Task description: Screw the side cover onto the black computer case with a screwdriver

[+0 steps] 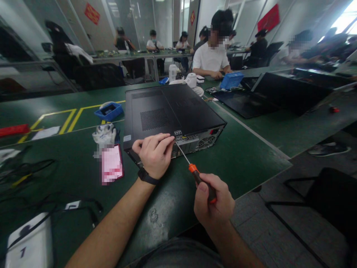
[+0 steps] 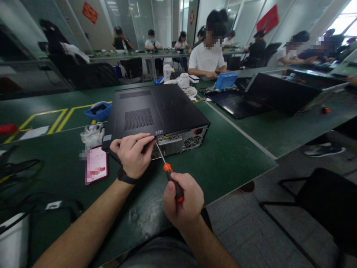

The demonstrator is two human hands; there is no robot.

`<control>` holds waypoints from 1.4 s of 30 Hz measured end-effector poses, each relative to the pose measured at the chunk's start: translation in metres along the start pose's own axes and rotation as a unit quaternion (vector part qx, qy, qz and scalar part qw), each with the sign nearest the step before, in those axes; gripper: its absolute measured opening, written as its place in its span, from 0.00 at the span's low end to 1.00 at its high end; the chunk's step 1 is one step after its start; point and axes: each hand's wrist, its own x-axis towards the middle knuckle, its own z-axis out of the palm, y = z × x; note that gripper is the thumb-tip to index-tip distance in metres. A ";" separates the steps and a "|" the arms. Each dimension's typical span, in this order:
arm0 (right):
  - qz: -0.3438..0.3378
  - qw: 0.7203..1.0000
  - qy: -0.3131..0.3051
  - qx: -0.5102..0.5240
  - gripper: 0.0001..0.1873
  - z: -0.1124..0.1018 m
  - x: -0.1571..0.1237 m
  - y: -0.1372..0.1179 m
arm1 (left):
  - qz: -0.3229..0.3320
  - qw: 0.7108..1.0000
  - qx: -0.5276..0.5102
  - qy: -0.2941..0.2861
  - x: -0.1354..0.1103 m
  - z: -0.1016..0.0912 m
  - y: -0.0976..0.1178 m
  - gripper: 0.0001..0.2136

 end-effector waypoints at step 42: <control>-0.026 1.000 -0.003 0.001 0.12 -0.007 0.007 -0.002 | -0.004 1.000 -0.004 -0.014 0.002 -0.003 0.001 0.02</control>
